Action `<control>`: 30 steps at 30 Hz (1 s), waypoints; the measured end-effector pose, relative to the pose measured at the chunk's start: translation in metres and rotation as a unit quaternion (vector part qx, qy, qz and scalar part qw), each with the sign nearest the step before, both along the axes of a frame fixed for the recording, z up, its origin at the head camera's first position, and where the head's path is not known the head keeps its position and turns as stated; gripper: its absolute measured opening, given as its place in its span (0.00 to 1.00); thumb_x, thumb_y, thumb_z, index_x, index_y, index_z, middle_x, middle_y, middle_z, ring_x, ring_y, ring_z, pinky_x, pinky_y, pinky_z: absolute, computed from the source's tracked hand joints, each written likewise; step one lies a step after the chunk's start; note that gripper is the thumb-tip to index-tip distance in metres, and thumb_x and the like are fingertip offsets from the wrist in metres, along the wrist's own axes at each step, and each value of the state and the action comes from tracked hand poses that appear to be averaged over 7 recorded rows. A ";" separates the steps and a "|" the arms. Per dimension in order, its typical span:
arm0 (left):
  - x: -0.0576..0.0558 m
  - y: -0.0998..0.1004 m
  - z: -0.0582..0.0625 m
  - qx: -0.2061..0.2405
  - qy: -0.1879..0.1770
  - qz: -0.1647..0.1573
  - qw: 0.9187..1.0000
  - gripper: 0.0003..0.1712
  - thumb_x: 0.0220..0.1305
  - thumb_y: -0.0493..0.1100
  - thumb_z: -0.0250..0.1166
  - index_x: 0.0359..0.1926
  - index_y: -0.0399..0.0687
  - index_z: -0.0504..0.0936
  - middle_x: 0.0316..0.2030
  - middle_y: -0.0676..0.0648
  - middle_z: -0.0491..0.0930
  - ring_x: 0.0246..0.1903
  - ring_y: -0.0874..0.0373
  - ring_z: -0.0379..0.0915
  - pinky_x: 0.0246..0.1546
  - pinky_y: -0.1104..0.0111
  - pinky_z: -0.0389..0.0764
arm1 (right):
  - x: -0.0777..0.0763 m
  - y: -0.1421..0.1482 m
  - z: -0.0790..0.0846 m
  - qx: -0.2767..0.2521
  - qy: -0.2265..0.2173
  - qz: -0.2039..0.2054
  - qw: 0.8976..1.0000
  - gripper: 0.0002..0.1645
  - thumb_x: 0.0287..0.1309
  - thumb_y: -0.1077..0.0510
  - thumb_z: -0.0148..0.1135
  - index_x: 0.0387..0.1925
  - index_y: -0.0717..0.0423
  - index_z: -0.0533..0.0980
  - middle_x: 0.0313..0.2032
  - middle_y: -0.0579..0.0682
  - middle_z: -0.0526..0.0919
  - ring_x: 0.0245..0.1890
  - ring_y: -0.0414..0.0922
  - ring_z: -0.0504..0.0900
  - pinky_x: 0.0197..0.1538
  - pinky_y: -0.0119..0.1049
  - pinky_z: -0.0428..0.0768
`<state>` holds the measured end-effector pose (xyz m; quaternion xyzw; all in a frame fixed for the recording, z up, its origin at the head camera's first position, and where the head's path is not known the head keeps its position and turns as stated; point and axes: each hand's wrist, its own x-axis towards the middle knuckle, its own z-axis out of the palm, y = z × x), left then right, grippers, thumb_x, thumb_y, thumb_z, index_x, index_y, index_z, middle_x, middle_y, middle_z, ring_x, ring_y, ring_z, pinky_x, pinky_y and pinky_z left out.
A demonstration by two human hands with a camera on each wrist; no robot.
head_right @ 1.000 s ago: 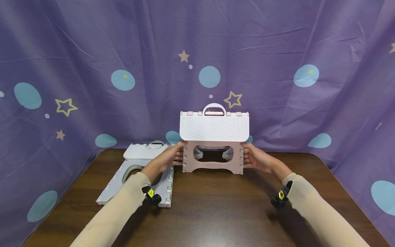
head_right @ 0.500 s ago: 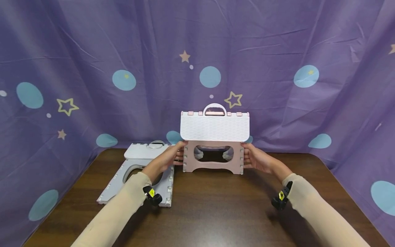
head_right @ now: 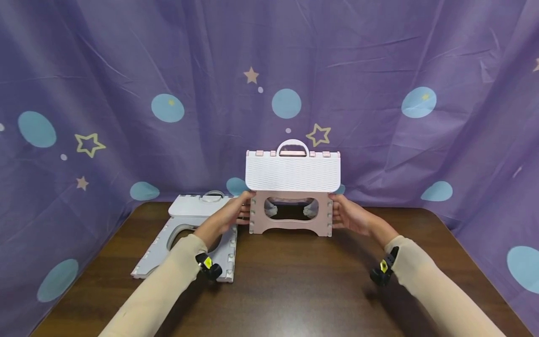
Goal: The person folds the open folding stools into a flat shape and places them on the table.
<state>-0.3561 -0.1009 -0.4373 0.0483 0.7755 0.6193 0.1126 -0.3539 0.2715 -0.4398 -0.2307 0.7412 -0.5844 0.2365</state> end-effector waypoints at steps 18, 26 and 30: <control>-0.002 0.000 0.001 -0.004 0.001 0.001 1.000 0.44 0.61 0.69 0.55 0.65 0.41 0.75 0.62 0.37 0.79 0.58 0.47 0.80 0.58 0.56 0.81 | -0.003 0.000 0.000 -0.007 0.002 0.000 1.000 0.48 0.78 0.36 0.20 0.72 0.77 0.52 0.53 0.48 0.83 0.56 0.45 0.81 0.65 0.46 0.75; -0.006 -0.001 0.001 0.000 -0.004 -0.006 1.000 0.45 0.61 0.69 0.56 0.67 0.40 0.73 0.64 0.37 0.77 0.60 0.46 0.78 0.61 0.54 0.79 | -0.005 -0.001 0.000 -0.008 0.002 -0.003 1.000 0.48 0.77 0.35 0.21 0.72 0.77 0.51 0.54 0.49 0.82 0.56 0.45 0.80 0.65 0.46 0.75; -0.007 -0.001 0.001 0.001 -0.004 -0.010 1.000 0.45 0.61 0.69 0.55 0.68 0.40 0.72 0.65 0.36 0.76 0.61 0.45 0.77 0.62 0.53 0.78 | -0.005 -0.001 0.000 -0.003 0.000 -0.007 1.000 0.49 0.77 0.35 0.21 0.72 0.77 0.51 0.55 0.51 0.81 0.56 0.46 0.80 0.66 0.47 0.75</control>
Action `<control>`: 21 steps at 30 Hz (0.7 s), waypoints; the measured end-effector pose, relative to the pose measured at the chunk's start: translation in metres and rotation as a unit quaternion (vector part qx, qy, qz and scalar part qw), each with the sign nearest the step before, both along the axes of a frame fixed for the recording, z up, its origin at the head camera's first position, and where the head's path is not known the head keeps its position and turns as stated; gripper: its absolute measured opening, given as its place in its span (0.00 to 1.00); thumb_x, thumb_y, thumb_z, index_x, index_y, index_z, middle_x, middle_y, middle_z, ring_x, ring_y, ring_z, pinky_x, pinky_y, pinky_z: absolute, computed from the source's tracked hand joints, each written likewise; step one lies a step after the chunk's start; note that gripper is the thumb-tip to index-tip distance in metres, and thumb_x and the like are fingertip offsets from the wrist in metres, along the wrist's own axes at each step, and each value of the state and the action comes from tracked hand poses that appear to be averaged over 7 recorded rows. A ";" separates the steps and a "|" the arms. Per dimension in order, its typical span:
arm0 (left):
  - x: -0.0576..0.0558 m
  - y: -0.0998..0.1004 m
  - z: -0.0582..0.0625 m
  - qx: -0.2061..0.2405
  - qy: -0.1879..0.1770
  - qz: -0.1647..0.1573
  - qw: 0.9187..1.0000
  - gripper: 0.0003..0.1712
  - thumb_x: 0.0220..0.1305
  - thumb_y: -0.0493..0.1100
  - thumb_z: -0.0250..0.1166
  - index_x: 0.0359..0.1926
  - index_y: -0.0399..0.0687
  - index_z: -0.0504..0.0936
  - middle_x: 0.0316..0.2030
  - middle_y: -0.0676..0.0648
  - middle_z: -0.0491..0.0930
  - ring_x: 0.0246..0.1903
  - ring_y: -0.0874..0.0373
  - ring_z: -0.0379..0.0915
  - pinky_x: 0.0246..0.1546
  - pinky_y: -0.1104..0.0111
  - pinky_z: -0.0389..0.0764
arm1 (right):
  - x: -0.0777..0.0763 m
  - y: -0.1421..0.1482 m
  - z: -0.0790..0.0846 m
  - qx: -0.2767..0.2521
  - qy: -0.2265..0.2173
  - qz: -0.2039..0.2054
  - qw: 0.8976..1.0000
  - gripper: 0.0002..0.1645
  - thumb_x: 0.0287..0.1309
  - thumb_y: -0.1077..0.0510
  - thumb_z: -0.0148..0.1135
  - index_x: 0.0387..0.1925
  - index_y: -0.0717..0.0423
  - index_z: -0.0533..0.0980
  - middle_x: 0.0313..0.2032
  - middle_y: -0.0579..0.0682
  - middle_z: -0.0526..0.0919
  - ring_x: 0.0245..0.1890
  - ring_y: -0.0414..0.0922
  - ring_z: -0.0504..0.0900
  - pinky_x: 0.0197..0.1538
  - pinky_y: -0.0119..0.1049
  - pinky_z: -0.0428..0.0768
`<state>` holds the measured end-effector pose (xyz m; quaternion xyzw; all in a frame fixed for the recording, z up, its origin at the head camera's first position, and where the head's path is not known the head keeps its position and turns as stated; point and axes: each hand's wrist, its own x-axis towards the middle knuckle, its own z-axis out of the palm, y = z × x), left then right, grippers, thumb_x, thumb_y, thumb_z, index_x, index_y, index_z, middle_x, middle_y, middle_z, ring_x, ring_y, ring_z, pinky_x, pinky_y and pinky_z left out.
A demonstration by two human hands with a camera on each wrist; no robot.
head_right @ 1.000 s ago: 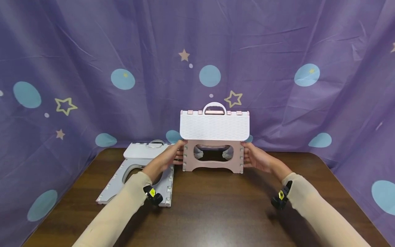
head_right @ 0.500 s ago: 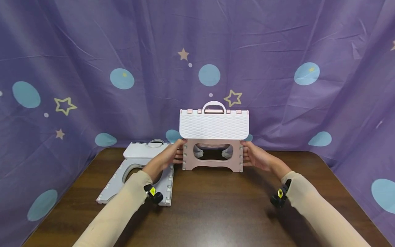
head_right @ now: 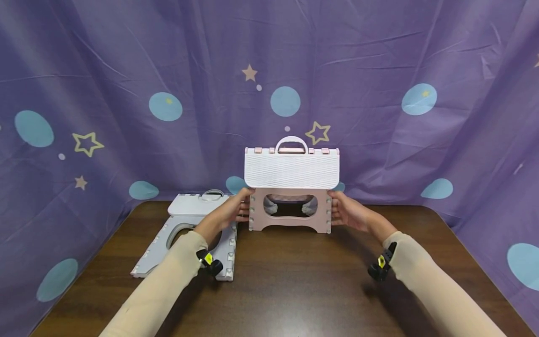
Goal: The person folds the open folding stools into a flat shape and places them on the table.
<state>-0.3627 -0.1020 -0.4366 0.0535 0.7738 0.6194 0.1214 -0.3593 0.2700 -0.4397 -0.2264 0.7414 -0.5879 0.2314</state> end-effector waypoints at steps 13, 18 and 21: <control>0.000 -0.001 -0.001 -0.006 0.006 0.000 1.000 0.50 0.59 0.72 0.54 0.70 0.39 0.68 0.66 0.35 0.75 0.61 0.45 0.76 0.60 0.55 0.80 | 0.000 0.000 0.000 0.002 -0.005 0.004 1.000 0.49 0.77 0.36 0.21 0.72 0.77 0.51 0.56 0.51 0.81 0.57 0.45 0.79 0.67 0.47 0.74; 0.001 -0.001 0.000 -0.002 0.003 -0.005 1.000 0.48 0.62 0.70 0.53 0.70 0.39 0.69 0.67 0.35 0.74 0.63 0.43 0.75 0.63 0.52 0.78 | 0.000 0.000 0.000 0.006 -0.004 0.003 1.000 0.49 0.77 0.36 0.20 0.73 0.77 0.51 0.56 0.51 0.81 0.57 0.44 0.79 0.68 0.48 0.73; 0.002 -0.002 0.001 0.000 0.000 -0.003 1.000 0.47 0.63 0.70 0.53 0.70 0.39 0.69 0.67 0.36 0.74 0.63 0.43 0.75 0.63 0.52 0.77 | -0.001 0.000 0.001 0.004 -0.004 0.004 1.000 0.49 0.77 0.36 0.20 0.72 0.77 0.52 0.55 0.50 0.81 0.56 0.44 0.80 0.67 0.47 0.74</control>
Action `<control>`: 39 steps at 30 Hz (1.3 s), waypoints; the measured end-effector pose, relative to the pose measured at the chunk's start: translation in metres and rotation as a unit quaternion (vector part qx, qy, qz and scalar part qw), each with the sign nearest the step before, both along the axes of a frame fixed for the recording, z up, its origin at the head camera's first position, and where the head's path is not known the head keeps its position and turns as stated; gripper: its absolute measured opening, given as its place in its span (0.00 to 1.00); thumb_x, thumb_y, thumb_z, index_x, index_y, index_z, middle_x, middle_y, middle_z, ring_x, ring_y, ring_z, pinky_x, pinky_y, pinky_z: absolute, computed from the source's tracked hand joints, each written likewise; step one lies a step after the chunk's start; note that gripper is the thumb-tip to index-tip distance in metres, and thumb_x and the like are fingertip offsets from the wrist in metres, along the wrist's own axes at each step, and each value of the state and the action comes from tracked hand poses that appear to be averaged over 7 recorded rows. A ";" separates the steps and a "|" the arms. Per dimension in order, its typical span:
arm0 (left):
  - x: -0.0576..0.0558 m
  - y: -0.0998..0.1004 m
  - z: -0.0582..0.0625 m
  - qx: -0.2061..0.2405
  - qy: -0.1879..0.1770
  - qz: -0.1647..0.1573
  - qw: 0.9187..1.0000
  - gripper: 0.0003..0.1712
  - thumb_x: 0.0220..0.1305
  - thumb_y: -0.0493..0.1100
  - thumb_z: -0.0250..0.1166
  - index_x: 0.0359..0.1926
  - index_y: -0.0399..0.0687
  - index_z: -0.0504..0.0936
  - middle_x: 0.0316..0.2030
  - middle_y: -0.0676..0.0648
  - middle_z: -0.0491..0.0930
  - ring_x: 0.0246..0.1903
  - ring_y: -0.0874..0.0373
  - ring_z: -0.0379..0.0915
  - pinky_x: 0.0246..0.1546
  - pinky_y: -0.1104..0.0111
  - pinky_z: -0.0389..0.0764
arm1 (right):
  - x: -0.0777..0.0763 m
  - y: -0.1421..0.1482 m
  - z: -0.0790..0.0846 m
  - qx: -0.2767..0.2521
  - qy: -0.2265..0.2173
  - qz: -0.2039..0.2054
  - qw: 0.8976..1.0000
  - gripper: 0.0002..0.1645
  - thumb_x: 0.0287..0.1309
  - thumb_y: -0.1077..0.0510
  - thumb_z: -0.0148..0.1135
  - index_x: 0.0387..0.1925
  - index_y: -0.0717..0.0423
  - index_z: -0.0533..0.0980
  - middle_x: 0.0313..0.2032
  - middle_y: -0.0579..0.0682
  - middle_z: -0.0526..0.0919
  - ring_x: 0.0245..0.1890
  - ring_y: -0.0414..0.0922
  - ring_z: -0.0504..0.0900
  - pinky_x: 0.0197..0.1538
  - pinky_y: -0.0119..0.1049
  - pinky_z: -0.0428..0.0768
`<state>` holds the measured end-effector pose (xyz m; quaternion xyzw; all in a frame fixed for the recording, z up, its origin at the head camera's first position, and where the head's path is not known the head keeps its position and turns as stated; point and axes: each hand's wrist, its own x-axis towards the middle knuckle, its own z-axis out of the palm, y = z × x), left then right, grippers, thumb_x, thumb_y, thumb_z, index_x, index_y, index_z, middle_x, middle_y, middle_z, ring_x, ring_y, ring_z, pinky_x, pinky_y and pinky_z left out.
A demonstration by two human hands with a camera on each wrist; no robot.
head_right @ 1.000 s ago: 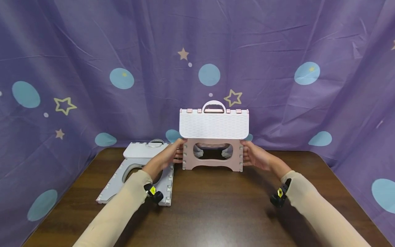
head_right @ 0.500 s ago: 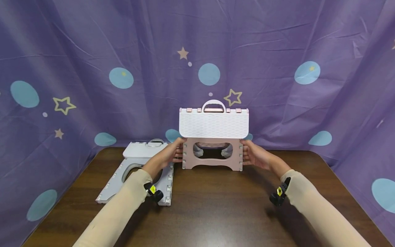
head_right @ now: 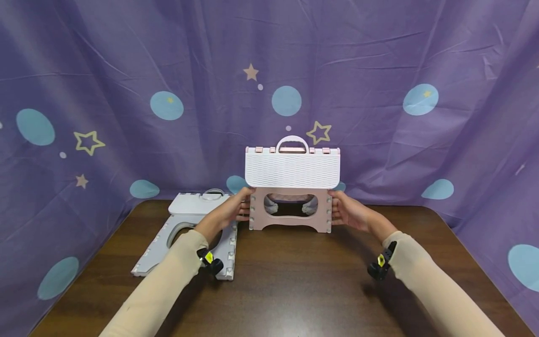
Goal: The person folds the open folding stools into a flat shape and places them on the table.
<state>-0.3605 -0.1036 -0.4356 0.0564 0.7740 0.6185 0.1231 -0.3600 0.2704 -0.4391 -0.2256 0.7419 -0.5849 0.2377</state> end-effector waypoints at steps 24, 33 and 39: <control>0.001 -0.003 0.001 -0.002 -0.002 -0.015 1.000 0.49 0.63 0.68 0.53 0.74 0.39 0.63 0.69 0.34 0.70 0.65 0.42 0.73 0.64 0.52 0.77 | -0.003 0.000 -0.002 -0.008 -0.003 0.017 1.000 0.49 0.78 0.36 0.19 0.71 0.78 0.51 0.54 0.47 0.82 0.56 0.44 0.80 0.65 0.44 0.75; 0.000 -0.003 0.001 -0.001 0.002 -0.018 1.000 0.46 0.62 0.67 0.53 0.69 0.38 0.69 0.65 0.34 0.75 0.62 0.42 0.76 0.63 0.51 0.77 | -0.002 0.000 -0.003 -0.010 0.005 0.022 1.000 0.49 0.78 0.36 0.18 0.70 0.78 0.53 0.54 0.49 0.81 0.57 0.47 0.80 0.67 0.49 0.74; -0.003 -0.004 0.000 0.007 -0.007 -0.012 1.000 0.47 0.62 0.68 0.54 0.71 0.39 0.67 0.67 0.35 0.73 0.64 0.41 0.74 0.65 0.51 0.76 | -0.004 -0.002 -0.002 -0.009 -0.001 0.019 1.000 0.50 0.77 0.35 0.19 0.71 0.78 0.52 0.55 0.51 0.81 0.57 0.47 0.79 0.66 0.47 0.75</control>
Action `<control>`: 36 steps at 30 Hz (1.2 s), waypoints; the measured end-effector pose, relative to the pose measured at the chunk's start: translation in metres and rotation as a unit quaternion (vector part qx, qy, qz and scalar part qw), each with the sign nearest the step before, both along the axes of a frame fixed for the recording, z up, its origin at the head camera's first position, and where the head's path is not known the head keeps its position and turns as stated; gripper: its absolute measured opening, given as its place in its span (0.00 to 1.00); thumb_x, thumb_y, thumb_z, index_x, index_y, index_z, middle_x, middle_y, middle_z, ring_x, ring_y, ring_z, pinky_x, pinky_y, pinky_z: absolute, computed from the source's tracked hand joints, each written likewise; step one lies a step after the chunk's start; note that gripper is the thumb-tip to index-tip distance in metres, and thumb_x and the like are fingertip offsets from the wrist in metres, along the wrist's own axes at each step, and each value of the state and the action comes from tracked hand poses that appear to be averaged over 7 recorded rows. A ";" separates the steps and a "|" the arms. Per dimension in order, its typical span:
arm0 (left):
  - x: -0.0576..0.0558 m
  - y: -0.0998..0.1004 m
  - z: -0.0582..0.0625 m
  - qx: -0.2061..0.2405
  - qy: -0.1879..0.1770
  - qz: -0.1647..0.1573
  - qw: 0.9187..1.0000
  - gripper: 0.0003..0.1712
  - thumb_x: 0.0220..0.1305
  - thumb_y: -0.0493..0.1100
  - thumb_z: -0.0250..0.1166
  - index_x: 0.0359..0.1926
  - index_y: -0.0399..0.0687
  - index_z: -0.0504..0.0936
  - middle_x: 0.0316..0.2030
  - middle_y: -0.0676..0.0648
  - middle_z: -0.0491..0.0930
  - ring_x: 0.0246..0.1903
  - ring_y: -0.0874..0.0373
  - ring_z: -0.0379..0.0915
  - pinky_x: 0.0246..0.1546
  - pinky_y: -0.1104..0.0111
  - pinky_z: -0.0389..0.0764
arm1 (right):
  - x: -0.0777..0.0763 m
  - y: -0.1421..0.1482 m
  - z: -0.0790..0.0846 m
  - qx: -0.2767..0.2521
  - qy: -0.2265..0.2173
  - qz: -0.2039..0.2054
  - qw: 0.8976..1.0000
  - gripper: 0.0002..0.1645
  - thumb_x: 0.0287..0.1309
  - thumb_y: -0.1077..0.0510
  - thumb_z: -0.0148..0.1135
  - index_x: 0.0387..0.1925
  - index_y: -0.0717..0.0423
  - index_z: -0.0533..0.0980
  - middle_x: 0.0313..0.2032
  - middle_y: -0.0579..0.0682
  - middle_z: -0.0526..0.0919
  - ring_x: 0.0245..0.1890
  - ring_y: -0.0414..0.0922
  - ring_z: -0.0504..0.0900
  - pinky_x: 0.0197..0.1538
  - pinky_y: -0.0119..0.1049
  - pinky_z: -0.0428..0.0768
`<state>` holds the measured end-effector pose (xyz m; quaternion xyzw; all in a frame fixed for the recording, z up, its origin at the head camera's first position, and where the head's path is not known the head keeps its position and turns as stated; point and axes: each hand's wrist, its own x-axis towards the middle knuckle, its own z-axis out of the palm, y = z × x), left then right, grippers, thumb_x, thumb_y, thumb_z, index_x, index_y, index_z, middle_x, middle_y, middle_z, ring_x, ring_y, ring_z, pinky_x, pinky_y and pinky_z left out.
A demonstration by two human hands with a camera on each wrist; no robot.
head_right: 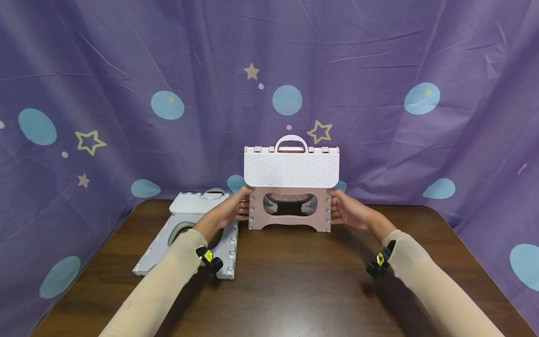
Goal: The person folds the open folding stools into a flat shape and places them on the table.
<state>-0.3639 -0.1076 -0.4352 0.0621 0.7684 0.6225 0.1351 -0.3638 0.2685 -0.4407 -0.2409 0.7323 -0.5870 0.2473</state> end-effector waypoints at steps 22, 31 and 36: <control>-0.005 -0.003 0.001 -0.004 -0.004 -0.023 1.000 0.54 0.64 0.69 0.51 0.77 0.35 0.55 0.72 0.32 0.65 0.71 0.39 0.65 0.69 0.49 0.71 | -0.004 -0.002 -0.001 0.001 -0.004 -0.012 1.000 0.48 0.77 0.34 0.22 0.68 0.74 0.59 0.52 0.50 0.82 0.56 0.48 0.80 0.66 0.48 0.75; -0.009 -0.003 0.001 -0.005 -0.011 -0.019 1.000 0.54 0.64 0.69 0.51 0.77 0.36 0.55 0.72 0.34 0.66 0.71 0.41 0.65 0.70 0.49 0.69 | -0.006 -0.002 0.000 -0.002 0.000 -0.009 1.000 0.48 0.77 0.34 0.21 0.68 0.74 0.58 0.52 0.50 0.83 0.56 0.48 0.80 0.65 0.48 0.75; -0.010 -0.003 0.000 -0.005 -0.012 -0.020 1.000 0.54 0.63 0.70 0.51 0.77 0.36 0.54 0.72 0.34 0.65 0.72 0.42 0.64 0.71 0.49 0.69 | -0.006 -0.002 0.000 -0.002 0.006 -0.003 1.000 0.48 0.76 0.33 0.21 0.68 0.73 0.59 0.53 0.50 0.83 0.56 0.47 0.80 0.66 0.49 0.74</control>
